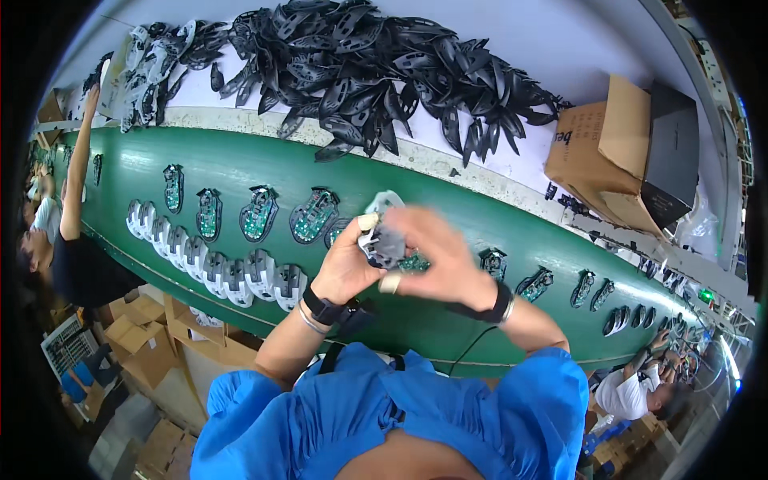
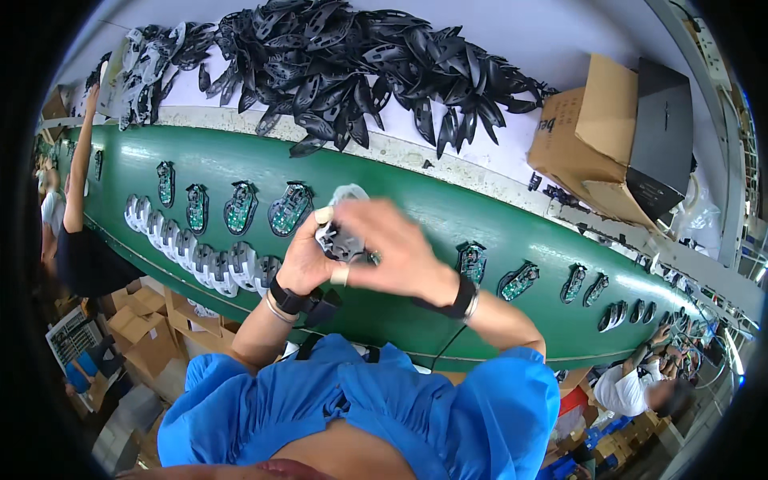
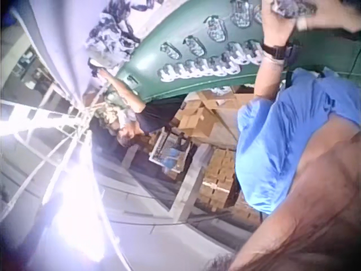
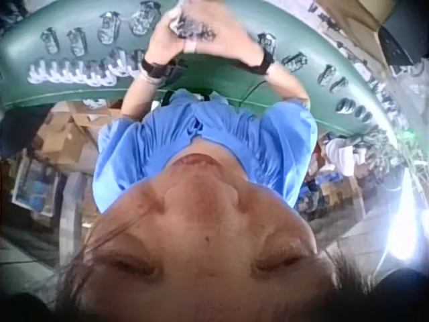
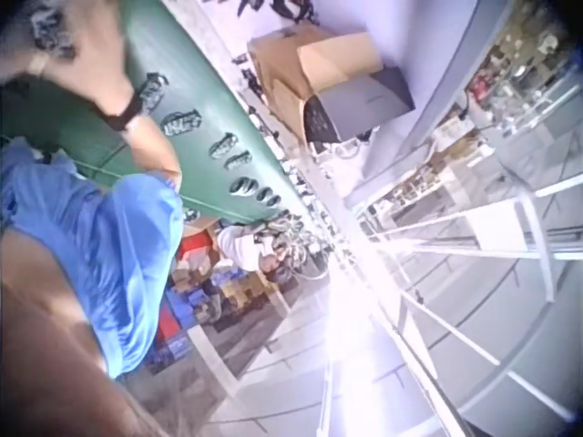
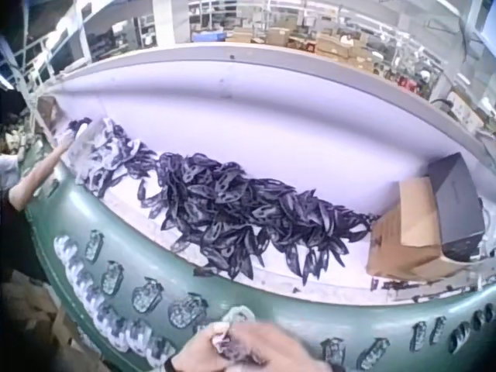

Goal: The person assembles small electronic devices by attaching black plastic covers to white circuit board units on a green table. They repeatedly pick up a unit, snap on a cover, and place the finished item back on the table or into a cardboard box.

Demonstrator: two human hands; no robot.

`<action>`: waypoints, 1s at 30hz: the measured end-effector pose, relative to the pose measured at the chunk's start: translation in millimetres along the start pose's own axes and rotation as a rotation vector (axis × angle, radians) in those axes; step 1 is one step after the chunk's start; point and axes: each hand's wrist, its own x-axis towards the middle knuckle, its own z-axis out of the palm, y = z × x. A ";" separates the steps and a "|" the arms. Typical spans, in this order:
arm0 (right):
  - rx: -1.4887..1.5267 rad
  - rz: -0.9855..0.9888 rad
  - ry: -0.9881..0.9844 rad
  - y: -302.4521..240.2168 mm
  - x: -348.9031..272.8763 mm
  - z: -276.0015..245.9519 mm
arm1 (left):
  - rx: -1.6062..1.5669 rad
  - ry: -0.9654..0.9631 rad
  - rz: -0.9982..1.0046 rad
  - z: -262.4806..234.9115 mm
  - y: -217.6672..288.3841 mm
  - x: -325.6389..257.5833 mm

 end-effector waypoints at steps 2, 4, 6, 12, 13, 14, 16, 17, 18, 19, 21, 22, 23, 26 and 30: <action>0.028 0.445 0.181 34.9 19.7 -6.6 | -0.089 -0.076 0.114 -20.5 -0.3 6.8; -0.381 0.342 0.344 104.3 38.1 -16.5 | -0.079 -0.027 0.112 -17.8 1.9 1.7; -0.622 0.406 0.212 141.7 40.1 -19.0 | -0.010 0.003 0.096 -18.7 2.2 -5.0; -0.576 0.622 0.232 187.5 16.2 -30.0 | 0.324 0.037 0.315 -24.8 5.0 -19.5; -0.412 0.676 0.323 191.2 4.8 -33.1 | 0.369 0.042 0.354 -28.9 3.6 -19.4; -0.243 0.722 0.408 183.2 4.5 -33.8 | 0.413 0.051 0.399 -28.1 3.8 -20.5; 0.393 0.851 0.548 160.3 -7.8 -31.8 | 0.309 0.018 0.397 -21.4 3.5 -22.0; 0.611 0.869 0.567 137.0 -10.3 -33.0 | 0.291 -0.003 0.386 -18.7 4.5 -23.0; 0.833 0.882 0.588 113.8 -13.4 -34.9 | 0.277 -0.024 0.373 -16.1 5.3 -24.2; 0.864 0.877 0.500 91.5 -15.5 -37.2 | 0.357 -0.042 0.356 -16.4 7.7 -28.4; 0.607 0.727 0.172 47.4 -20.2 -47.2 | 0.830 -0.165 0.610 -3.5 10.9 -37.4; 0.483 0.647 0.012 26.9 -20.3 -53.1 | 1.071 -0.226 0.731 7.3 14.2 -45.2; 0.393 0.579 -0.162 7.0 -15.9 -59.5 | 1.301 -0.317 0.683 20.2 23.8 -56.2; 0.243 0.454 -0.281 -31.4 -10.1 -71.7 | 1.575 -0.517 0.472 50.0 25.7 -72.3; 0.020 0.304 0.447 -44.0 -18.3 -66.5 | 1.337 -0.283 0.590 51.1 6.7 -87.3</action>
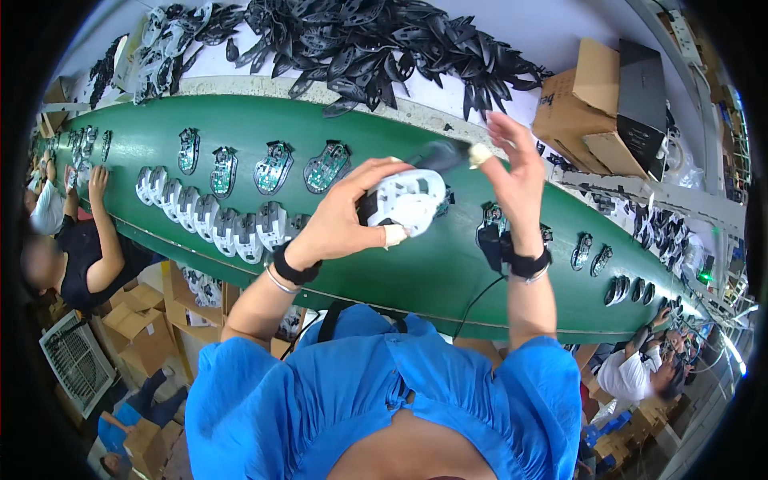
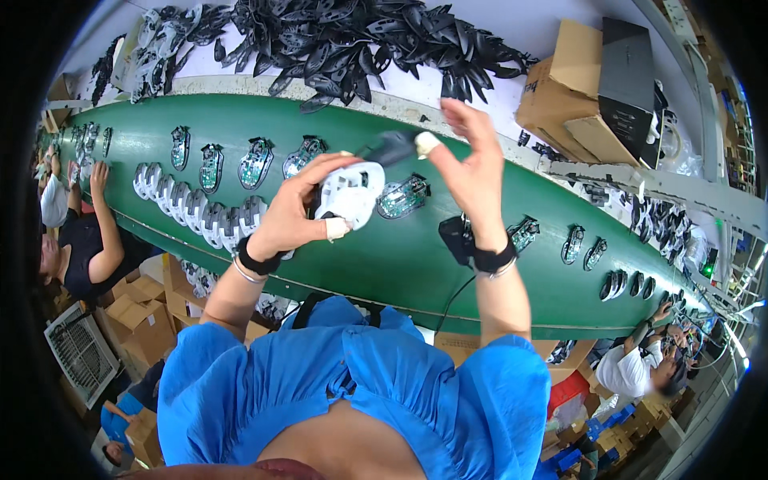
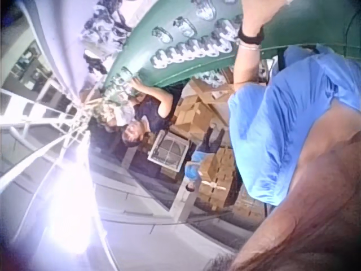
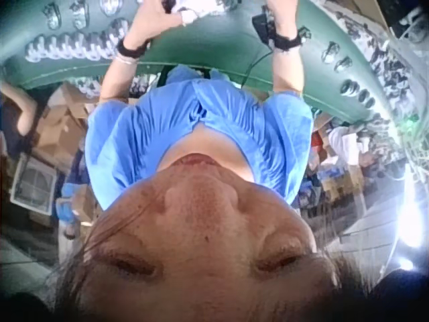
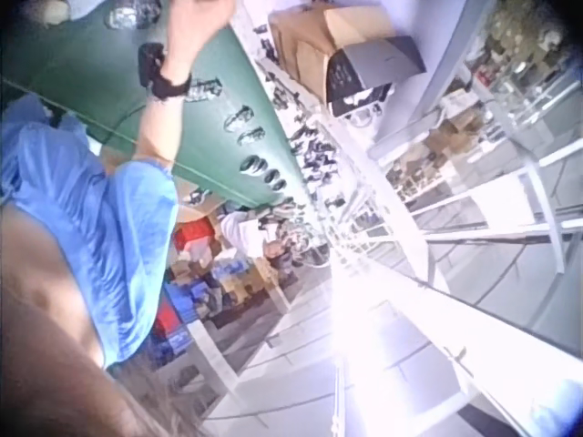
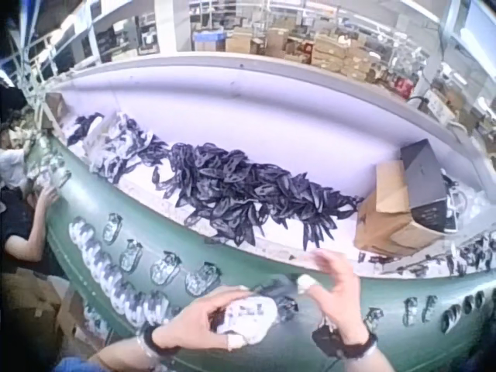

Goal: The person assembles small electronic devices by attaching black plastic covers to white circuit board units on a green table. They repeatedly pick up a unit, snap on a cover, and place the finished item back on the table or into a cardboard box.

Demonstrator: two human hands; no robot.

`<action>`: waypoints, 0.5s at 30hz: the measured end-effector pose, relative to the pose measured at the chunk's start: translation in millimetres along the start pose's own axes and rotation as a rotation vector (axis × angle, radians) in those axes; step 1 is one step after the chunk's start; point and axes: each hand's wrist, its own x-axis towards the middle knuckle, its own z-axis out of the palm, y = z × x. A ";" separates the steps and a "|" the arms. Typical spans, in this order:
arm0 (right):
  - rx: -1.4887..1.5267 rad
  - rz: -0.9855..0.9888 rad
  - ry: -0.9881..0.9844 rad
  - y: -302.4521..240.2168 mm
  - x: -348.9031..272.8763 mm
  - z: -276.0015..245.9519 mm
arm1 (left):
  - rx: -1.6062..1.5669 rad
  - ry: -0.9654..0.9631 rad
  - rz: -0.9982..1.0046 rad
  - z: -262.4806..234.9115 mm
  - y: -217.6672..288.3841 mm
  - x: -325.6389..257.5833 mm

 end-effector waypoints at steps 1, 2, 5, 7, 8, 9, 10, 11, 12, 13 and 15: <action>0.218 0.166 0.046 -3.9 -12.3 -0.7 | 0.094 0.080 0.042 2.4 -4.6 -4.7; 0.438 0.333 0.085 -3.5 -27.3 0.5 | 0.060 0.099 0.051 6.9 -7.4 -7.8; 0.488 0.419 0.084 1.4 -61.8 33.5 | -0.018 0.085 0.015 30.0 -8.1 -10.1; 0.500 0.448 0.144 -4.3 -62.7 49.2 | 0.088 0.076 0.045 38.6 -12.3 -17.2; 0.500 0.422 0.178 -1.6 -60.5 50.2 | 0.178 0.061 0.084 39.4 -13.2 -19.6; 0.499 0.397 0.211 4.7 -57.5 50.1 | 0.017 0.104 0.046 42.5 -10.8 -20.2; 0.498 0.372 0.245 8.7 -54.9 47.9 | -0.145 0.146 0.009 47.2 -7.9 -19.3; 0.573 0.400 0.320 8.4 -50.8 43.7 | -0.302 0.196 -0.028 46.9 -7.5 -21.4; 0.677 0.438 0.329 6.3 -48.2 34.0 | -0.436 0.255 -0.086 42.3 -13.2 -24.8; 0.576 0.416 0.251 -0.4 -49.9 25.5 | -0.549 0.291 -0.080 37.2 -20.7 -24.5; 0.497 0.385 0.100 -33.5 -60.6 19.0 | -0.604 0.324 -0.122 31.1 -20.5 -24.2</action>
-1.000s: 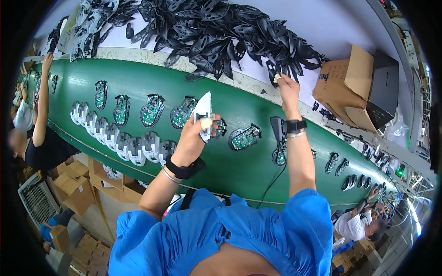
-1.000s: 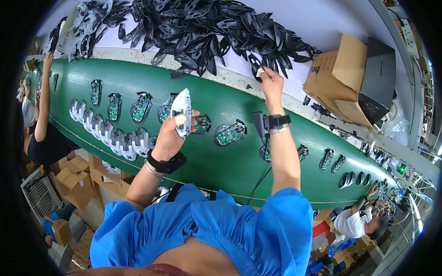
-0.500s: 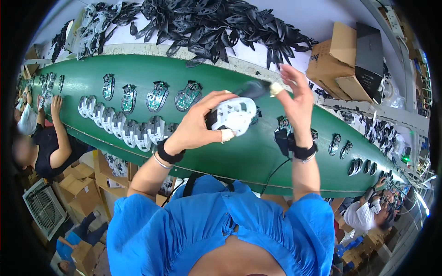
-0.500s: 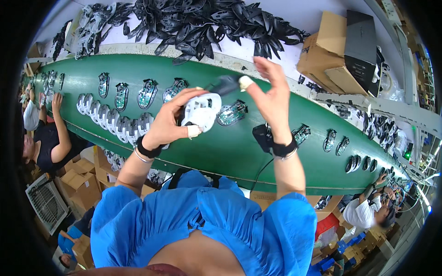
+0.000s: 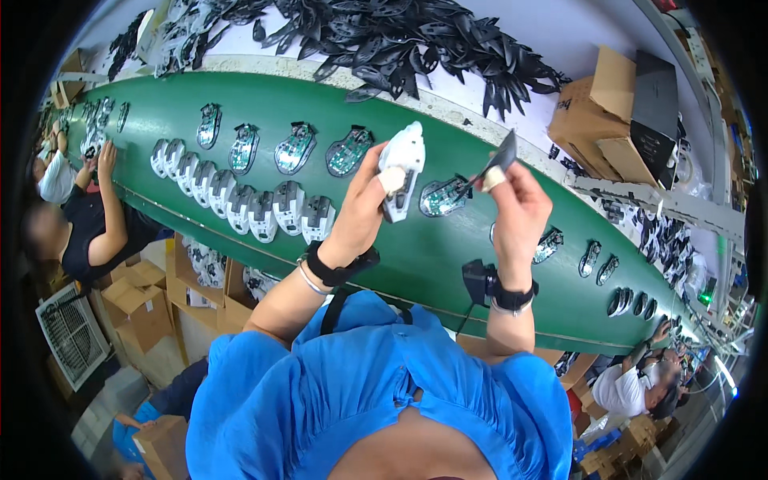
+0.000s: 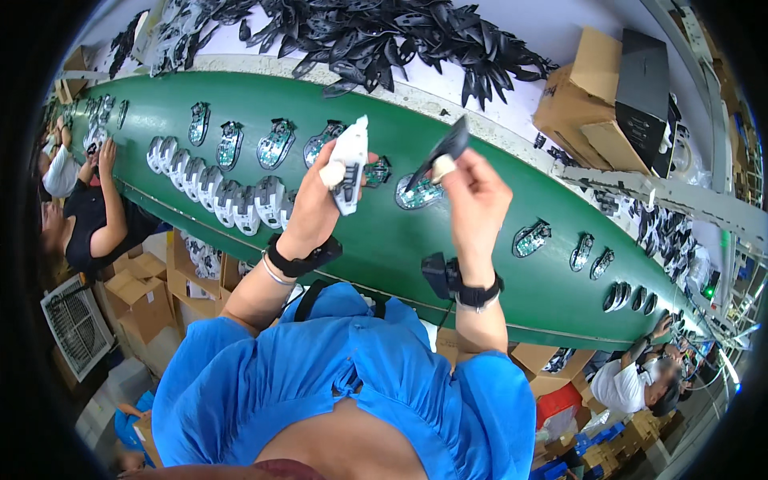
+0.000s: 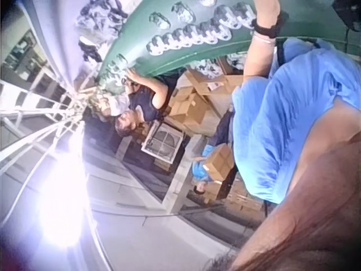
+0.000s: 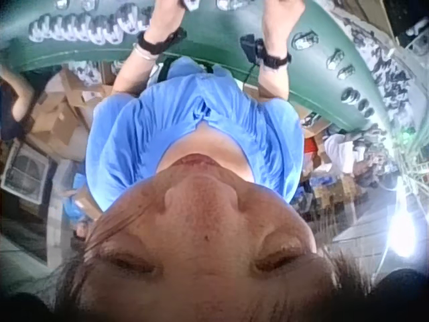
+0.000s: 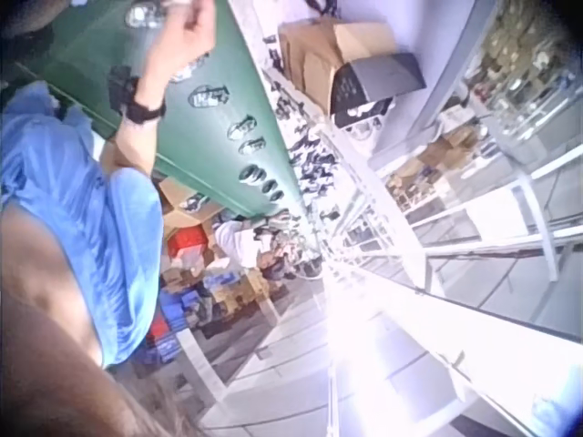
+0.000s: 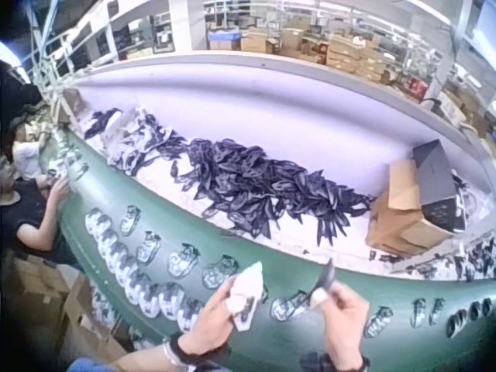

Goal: The person assembles small electronic devices by attaching black plastic covers to white circuit board units on a green table. They repeatedly pick up a unit, snap on a cover, and place the finished item back on the table or into a cardboard box.

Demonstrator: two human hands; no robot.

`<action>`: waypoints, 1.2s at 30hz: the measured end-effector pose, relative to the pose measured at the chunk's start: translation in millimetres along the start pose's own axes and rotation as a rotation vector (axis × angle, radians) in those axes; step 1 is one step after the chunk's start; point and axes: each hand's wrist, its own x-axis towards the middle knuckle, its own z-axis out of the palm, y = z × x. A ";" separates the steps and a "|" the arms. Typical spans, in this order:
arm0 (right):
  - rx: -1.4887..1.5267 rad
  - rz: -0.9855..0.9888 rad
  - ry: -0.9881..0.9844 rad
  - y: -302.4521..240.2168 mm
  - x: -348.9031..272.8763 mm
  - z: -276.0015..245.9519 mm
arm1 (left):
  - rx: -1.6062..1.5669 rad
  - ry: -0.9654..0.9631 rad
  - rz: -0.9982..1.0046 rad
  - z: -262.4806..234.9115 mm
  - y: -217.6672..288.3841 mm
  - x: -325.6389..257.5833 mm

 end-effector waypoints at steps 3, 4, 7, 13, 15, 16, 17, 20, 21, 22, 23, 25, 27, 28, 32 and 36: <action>-0.165 -0.075 -0.038 -8.9 -28.8 24.8 | -0.024 0.071 0.100 3.5 -9.2 4.6; -0.187 -0.044 -0.098 -17.9 -30.8 33.0 | -0.016 0.063 0.117 5.8 -8.7 5.1; -0.307 -0.155 -0.149 -12.2 -28.8 43.0 | -0.017 -0.004 0.097 5.6 -9.8 6.8; -0.446 -0.078 -0.112 -15.3 -22.7 59.3 | 0.021 0.088 0.189 0.5 -12.7 -0.4; -0.451 -0.053 -0.110 -8.8 -29.1 61.8 | 0.138 0.147 0.197 0.6 -12.9 -4.4; -0.471 -0.071 -0.118 -0.1 -37.6 62.5 | 0.246 0.193 0.200 3.3 -12.9 -5.5; -0.491 -0.088 -0.125 4.8 -45.3 64.5 | 0.354 0.238 0.201 4.2 -12.3 -6.7; -0.471 -0.048 -0.084 9.7 -54.8 68.1 | 0.415 0.243 0.202 -0.7 -10.3 -8.9; -0.456 -0.021 -0.073 11.9 -57.6 67.2 | 0.458 0.227 0.216 -2.0 -10.7 -9.8; -0.446 -0.029 -0.071 12.2 -61.7 66.9 | 0.324 0.194 0.155 -3.2 -13.0 -10.7; -0.448 -0.026 -0.075 10.8 -64.7 66.8 | 0.332 0.167 0.182 -6.1 -13.1 -12.4; -0.451 -0.017 -0.079 6.9 -69.2 65.8 | 0.347 0.108 0.231 -10.8 -13.1 -15.0; -0.280 0.108 -0.207 -5.0 -62.6 54.4 | 0.295 0.061 0.223 -10.0 -4.1 -17.0; -0.132 0.124 -0.269 -8.5 -57.8 44.2 | 0.308 0.052 0.243 -7.4 5.9 -19.1; 0.024 0.220 -0.543 -31.0 -26.1 31.7 | 0.422 -0.032 0.315 -5.3 11.6 -26.8; 0.073 0.318 -0.612 -30.8 -22.2 28.7 | 0.559 -0.057 0.383 -2.1 23.9 -29.5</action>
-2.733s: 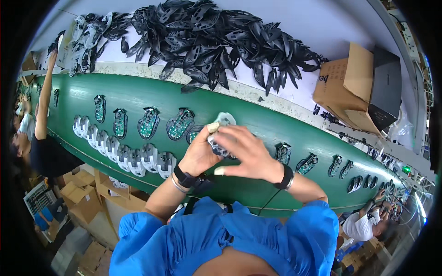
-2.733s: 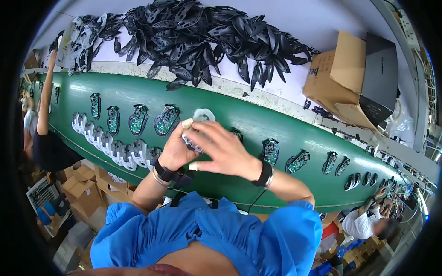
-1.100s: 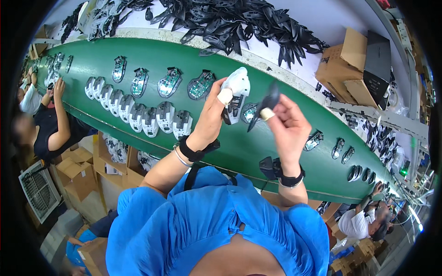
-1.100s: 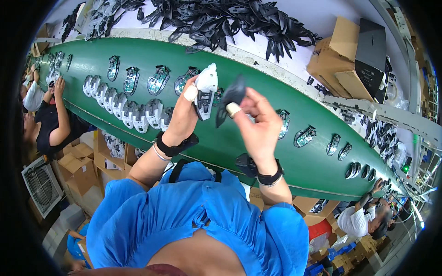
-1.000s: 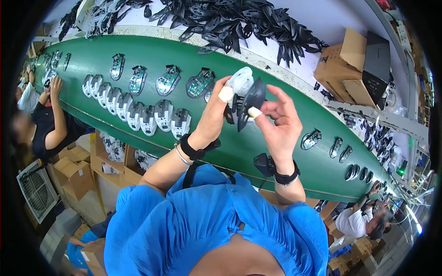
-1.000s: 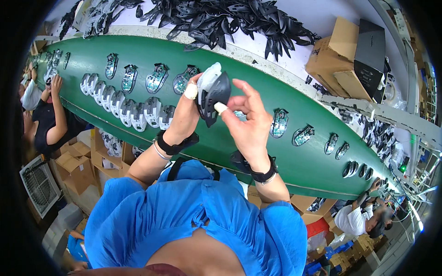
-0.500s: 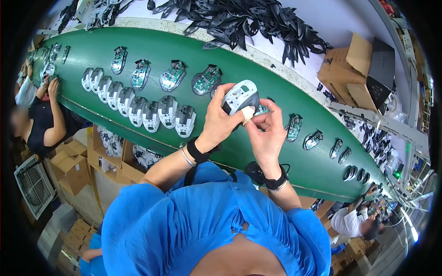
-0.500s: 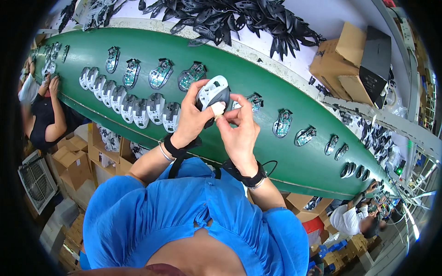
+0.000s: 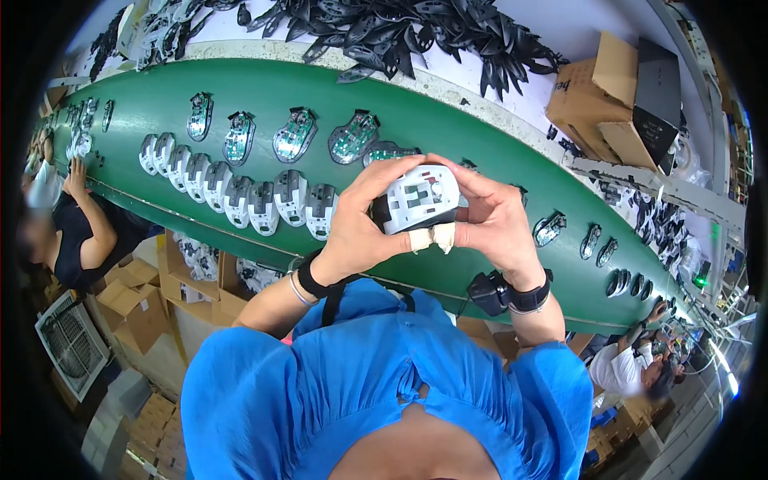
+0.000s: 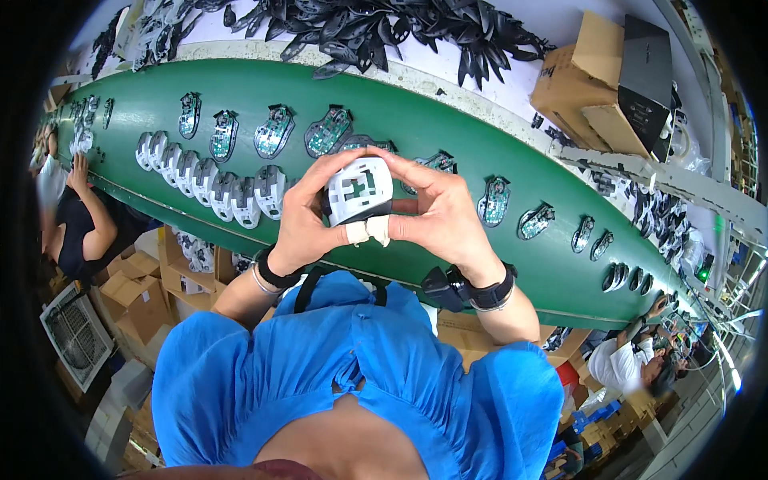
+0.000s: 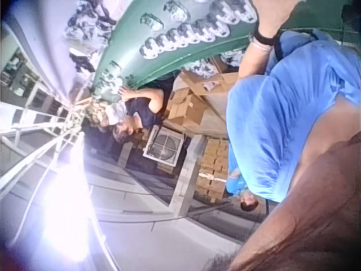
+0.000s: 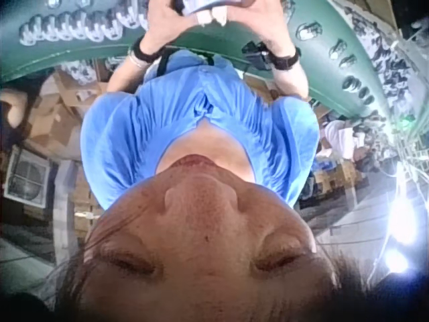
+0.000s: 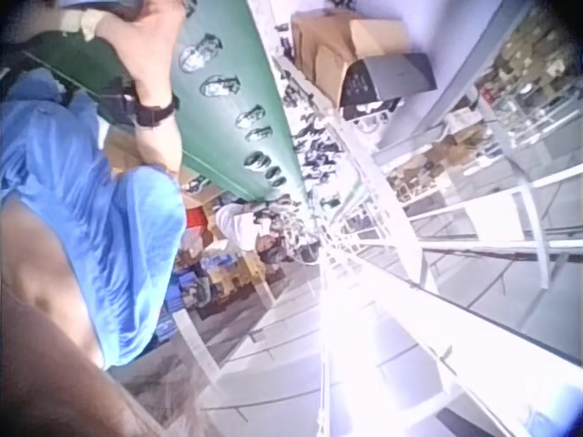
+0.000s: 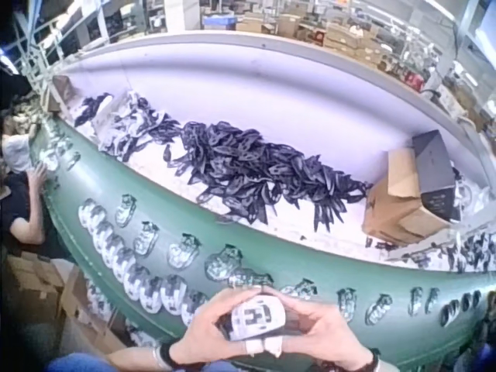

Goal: The person assembles small electronic devices by attaching black plastic covers to white circuit board units on a green table. They repeatedly pick up a unit, snap on a cover, and place the finished item back on the table or into a cardboard box.

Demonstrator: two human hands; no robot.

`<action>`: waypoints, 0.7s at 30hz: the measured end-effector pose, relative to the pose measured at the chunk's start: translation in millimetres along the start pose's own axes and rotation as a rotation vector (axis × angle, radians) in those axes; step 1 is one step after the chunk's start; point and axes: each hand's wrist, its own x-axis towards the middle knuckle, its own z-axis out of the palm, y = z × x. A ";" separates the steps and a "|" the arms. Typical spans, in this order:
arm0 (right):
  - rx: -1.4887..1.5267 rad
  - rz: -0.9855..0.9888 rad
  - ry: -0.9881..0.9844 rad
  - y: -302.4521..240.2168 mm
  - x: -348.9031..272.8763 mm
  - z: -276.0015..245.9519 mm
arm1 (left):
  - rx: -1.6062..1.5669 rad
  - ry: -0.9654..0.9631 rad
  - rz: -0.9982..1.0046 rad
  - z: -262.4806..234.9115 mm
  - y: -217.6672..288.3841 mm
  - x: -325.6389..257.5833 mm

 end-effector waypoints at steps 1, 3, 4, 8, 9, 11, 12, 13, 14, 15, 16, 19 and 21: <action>0.035 0.021 -0.009 1.1 1.5 0.6 | 0.044 -0.005 0.013 -1.4 0.9 -0.2; 0.091 0.087 0.063 25.0 5.7 5.0 | 0.001 0.031 -0.148 -4.4 -14.9 -9.6; 0.157 0.182 0.081 31.2 3.9 4.7 | -0.053 0.024 -0.162 -1.6 -23.6 -17.4; 0.202 0.260 0.110 67.8 -1.5 6.2 | -0.066 -0.153 -0.240 -5.8 -40.9 -31.8; 0.203 0.205 0.065 65.3 -8.9 8.9 | -0.014 -0.062 -0.175 0.1 -49.5 -42.6; 0.201 0.241 0.116 62.1 -15.4 11.3 | 0.302 0.035 -0.030 4.2 -66.6 -69.3; 0.121 0.231 0.091 56.7 -14.0 21.7 | 0.272 -0.032 -0.120 -0.3 -63.1 -76.6; 0.013 0.290 0.078 49.0 -15.0 28.3 | 0.221 -0.110 -0.201 -3.0 -59.7 -81.8; -0.085 0.314 -0.023 51.9 -12.3 28.6 | 0.228 -0.086 -0.246 -1.0 -57.5 -91.5; -0.176 0.329 -0.115 55.8 -7.5 28.4 | 0.233 -0.073 -0.290 2.4 -55.4 -100.7; -0.349 0.367 -0.214 57.3 -1.1 30.1 | 0.242 -0.073 -0.321 3.5 -55.2 -108.7; -0.665 0.489 -0.403 58.8 18.9 54.5 | 0.243 0.045 -0.271 3.7 -62.7 -134.0; -0.764 0.471 -0.517 69.1 29.2 61.7 | 0.212 0.083 -0.306 0.2 -68.8 -151.3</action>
